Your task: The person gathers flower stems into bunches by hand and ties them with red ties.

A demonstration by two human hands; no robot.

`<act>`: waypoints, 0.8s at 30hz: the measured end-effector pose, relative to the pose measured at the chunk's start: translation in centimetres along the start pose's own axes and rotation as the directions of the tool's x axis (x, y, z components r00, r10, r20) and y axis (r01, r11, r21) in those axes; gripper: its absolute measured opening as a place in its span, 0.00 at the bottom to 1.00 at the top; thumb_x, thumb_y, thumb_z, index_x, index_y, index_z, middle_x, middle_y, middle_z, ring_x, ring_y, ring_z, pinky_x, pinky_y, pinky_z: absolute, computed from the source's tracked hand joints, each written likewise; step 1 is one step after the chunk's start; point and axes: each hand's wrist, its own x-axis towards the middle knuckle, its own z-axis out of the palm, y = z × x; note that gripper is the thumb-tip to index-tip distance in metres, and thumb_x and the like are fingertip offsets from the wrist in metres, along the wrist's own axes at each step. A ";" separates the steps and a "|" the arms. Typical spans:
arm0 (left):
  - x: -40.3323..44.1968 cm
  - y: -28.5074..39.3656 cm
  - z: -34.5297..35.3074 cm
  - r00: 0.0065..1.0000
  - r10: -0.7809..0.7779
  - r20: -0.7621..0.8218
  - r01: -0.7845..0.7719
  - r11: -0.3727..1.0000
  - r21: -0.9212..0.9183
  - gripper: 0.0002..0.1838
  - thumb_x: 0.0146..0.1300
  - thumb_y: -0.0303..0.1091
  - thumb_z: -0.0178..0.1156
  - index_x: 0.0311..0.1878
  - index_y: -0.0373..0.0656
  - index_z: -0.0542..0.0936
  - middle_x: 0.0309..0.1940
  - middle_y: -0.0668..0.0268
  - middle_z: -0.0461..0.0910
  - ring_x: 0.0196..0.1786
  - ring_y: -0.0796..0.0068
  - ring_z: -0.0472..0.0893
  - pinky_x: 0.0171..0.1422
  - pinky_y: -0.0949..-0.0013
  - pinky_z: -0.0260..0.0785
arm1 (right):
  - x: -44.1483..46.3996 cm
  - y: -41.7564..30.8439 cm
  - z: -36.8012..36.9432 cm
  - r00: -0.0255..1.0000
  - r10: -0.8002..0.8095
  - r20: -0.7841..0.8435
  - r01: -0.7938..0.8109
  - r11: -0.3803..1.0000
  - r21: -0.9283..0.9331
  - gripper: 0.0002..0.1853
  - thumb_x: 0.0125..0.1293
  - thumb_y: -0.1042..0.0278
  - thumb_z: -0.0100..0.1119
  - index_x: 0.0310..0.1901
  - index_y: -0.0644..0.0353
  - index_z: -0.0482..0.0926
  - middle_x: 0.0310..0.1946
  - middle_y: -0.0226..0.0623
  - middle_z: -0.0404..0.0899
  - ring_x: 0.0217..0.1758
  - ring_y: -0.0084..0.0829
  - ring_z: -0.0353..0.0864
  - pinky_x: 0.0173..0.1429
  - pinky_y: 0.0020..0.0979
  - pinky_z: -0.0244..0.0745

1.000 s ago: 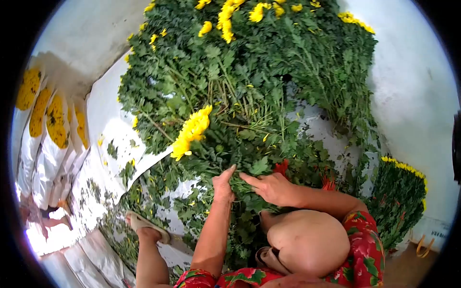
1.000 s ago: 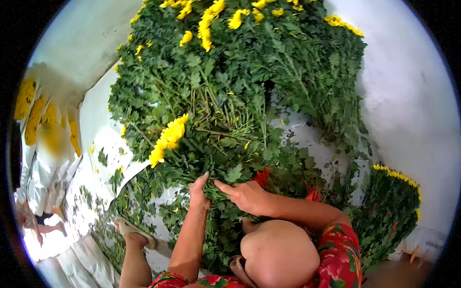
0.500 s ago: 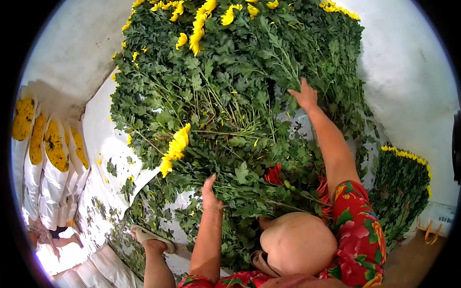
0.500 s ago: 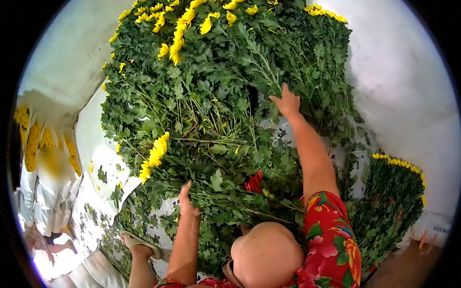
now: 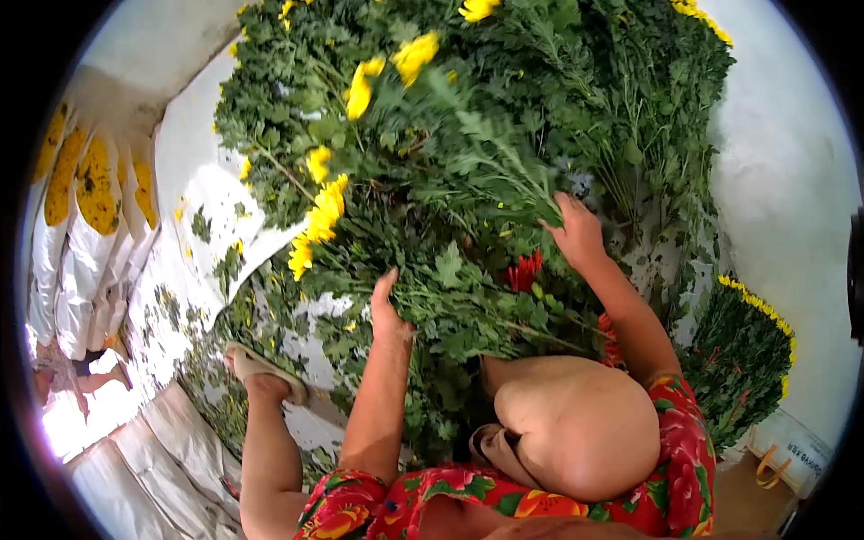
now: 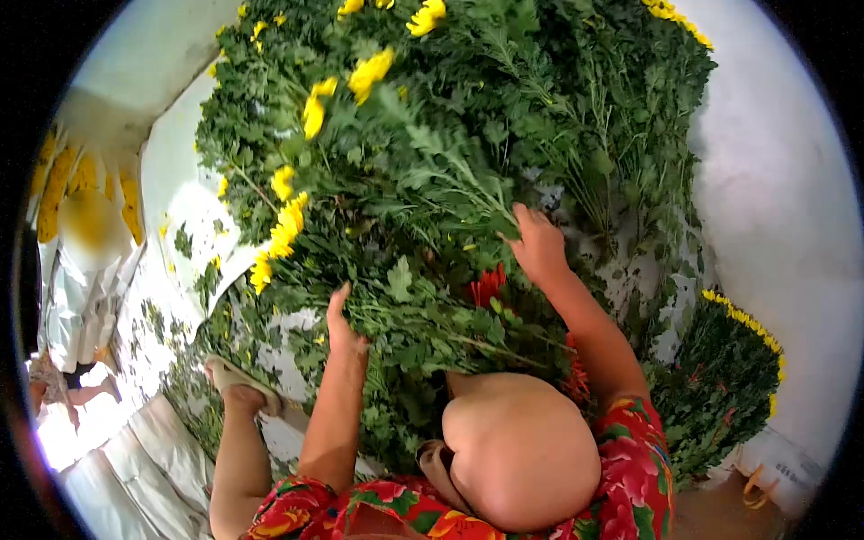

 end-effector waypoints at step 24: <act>0.4 0.9 -5.3 0.998 -0.032 -0.051 0.023 0.986 -0.163 0.21 0.56 0.41 0.65 0.50 0.42 0.78 0.44 0.59 0.82 0.46 0.59 0.82 0.53 0.51 0.76 | 5.6 -6.1 0.5 0.995 0.074 0.069 -0.099 0.865 0.493 0.20 0.72 0.60 0.58 0.63 0.55 0.76 0.56 0.40 0.80 0.58 0.35 0.80 0.60 0.37 0.75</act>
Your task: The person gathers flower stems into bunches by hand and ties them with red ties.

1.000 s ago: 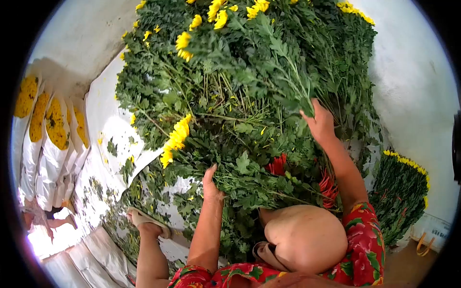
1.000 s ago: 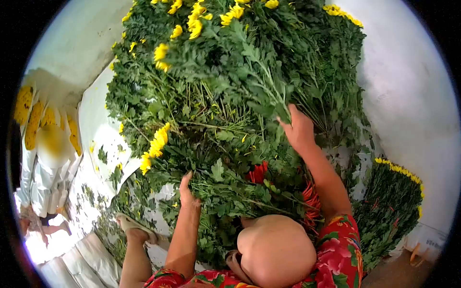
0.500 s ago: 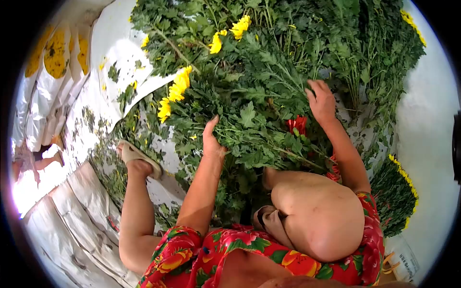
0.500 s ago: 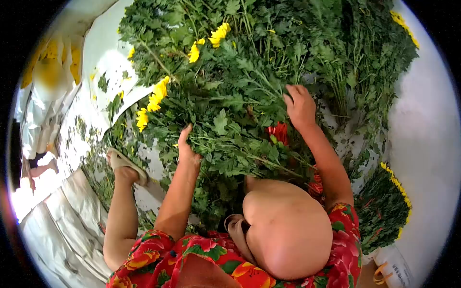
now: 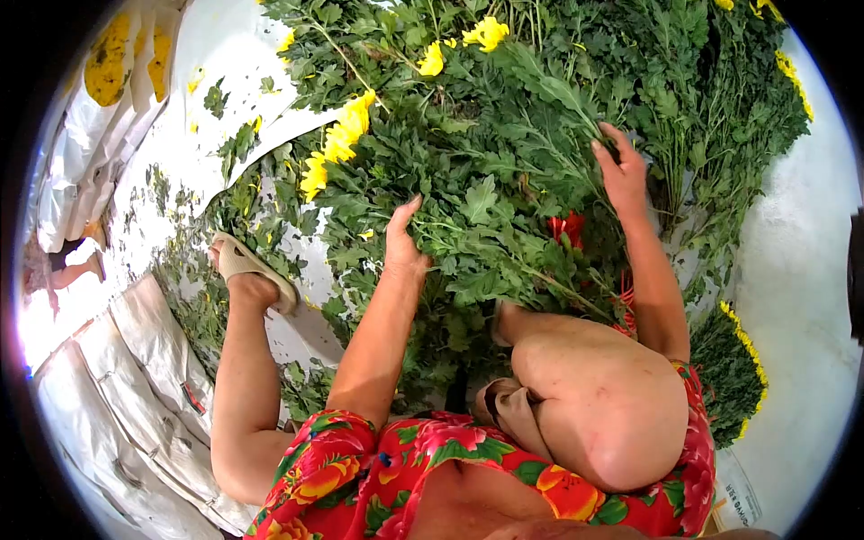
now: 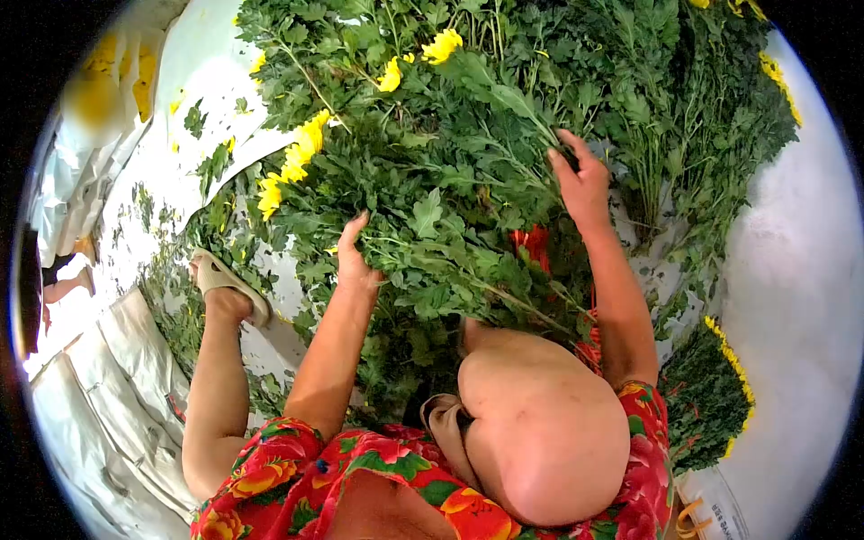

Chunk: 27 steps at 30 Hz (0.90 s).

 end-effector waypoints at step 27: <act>-3.0 0.2 -2.4 0.994 0.108 0.001 -0.108 0.991 -0.075 0.20 0.58 0.39 0.62 0.53 0.42 0.77 0.46 0.61 0.82 0.47 0.59 0.82 0.54 0.53 0.76 | 2.5 2.1 7.7 0.947 -0.317 0.060 0.304 0.817 -0.489 0.22 0.65 0.61 0.64 0.59 0.58 0.76 0.48 0.40 0.77 0.53 0.44 0.78 0.52 0.47 0.77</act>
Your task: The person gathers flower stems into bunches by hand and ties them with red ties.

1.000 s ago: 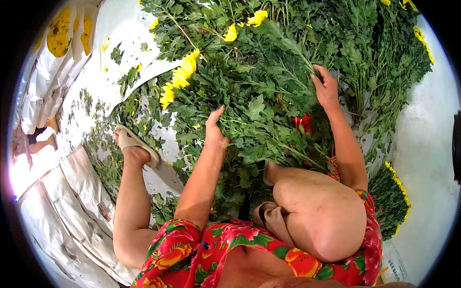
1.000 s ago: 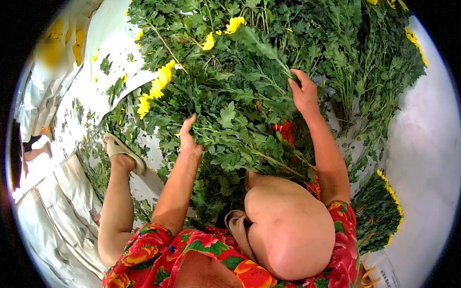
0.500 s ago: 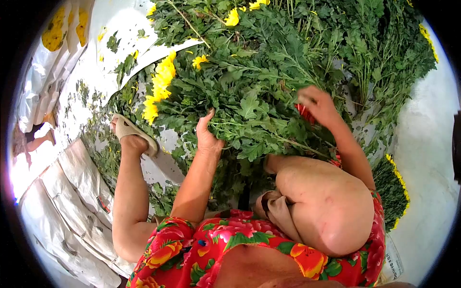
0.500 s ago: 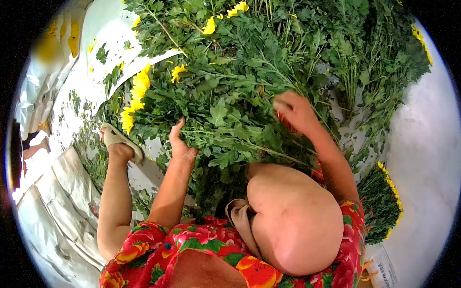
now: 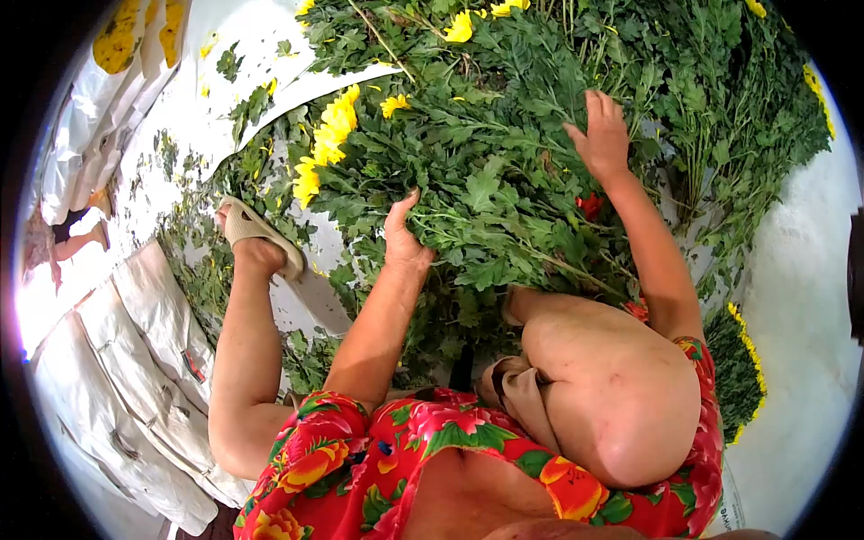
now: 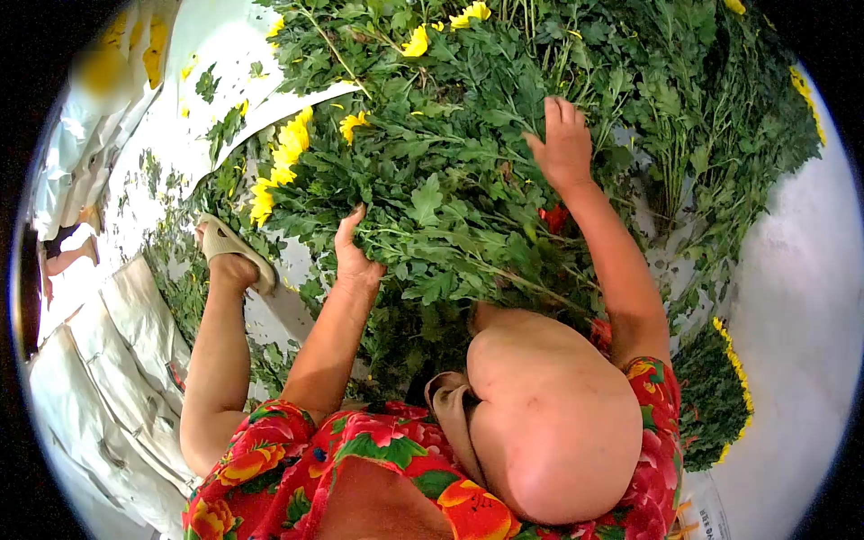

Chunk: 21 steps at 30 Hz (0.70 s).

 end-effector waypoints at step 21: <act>0.9 0.2 -0.1 0.999 -0.038 -0.020 0.039 0.999 0.029 0.22 0.58 0.44 0.64 0.52 0.42 0.78 0.45 0.60 0.82 0.47 0.59 0.81 0.55 0.52 0.75 | 2.0 -0.1 1.1 0.964 -0.059 0.258 0.064 0.998 -0.012 0.45 0.67 0.51 0.63 0.76 0.60 0.49 0.61 0.52 0.70 0.57 0.47 0.75 0.54 0.45 0.77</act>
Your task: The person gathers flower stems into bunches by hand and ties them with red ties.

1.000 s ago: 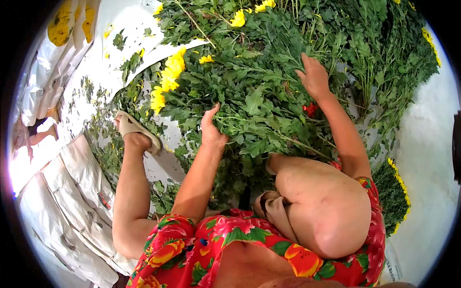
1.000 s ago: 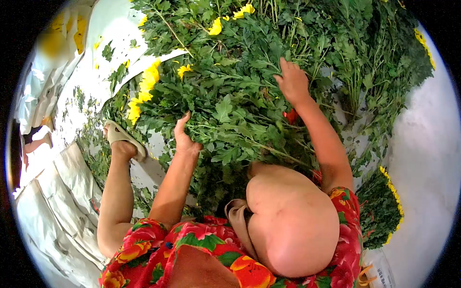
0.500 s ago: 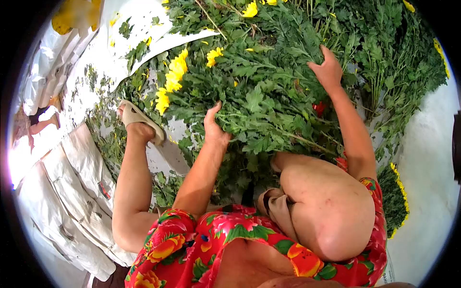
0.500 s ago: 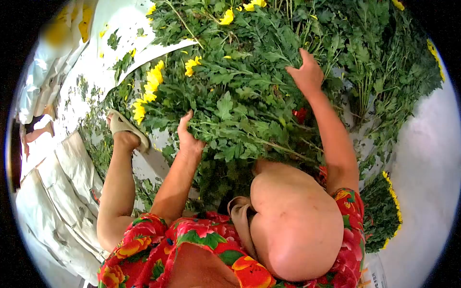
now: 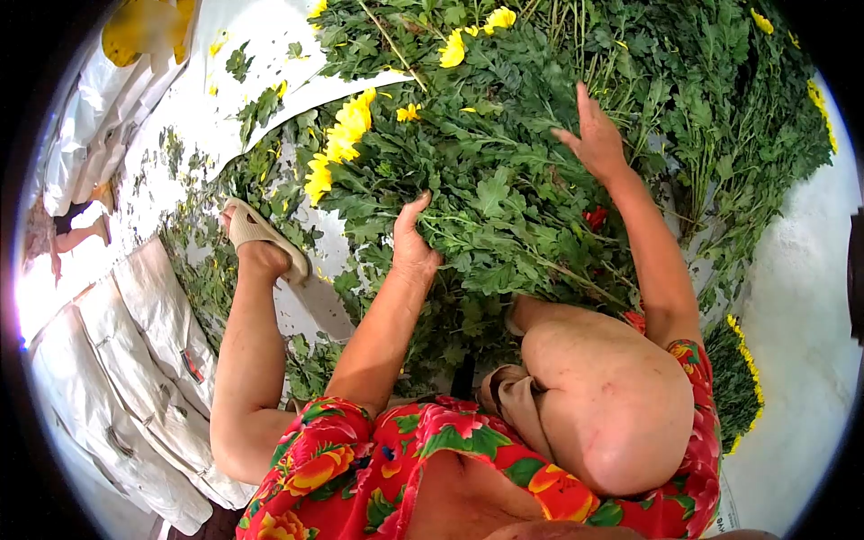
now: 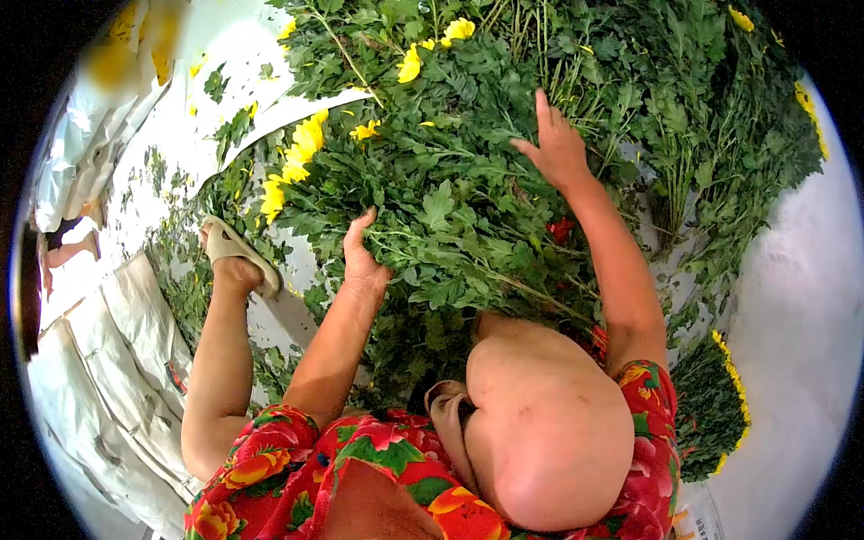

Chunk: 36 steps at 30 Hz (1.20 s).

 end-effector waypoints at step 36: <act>-4.0 0.5 7.2 0.967 0.050 0.249 -0.061 0.997 0.037 0.20 0.53 0.27 0.70 0.50 0.31 0.81 0.48 0.60 0.83 0.52 0.68 0.81 0.65 0.60 0.69 | -7.6 -13.4 -15.2 0.977 -0.121 -0.175 0.205 0.759 0.618 0.40 0.50 0.71 0.59 0.70 0.61 0.62 0.63 0.53 0.68 0.65 0.57 0.69 0.68 0.43 0.65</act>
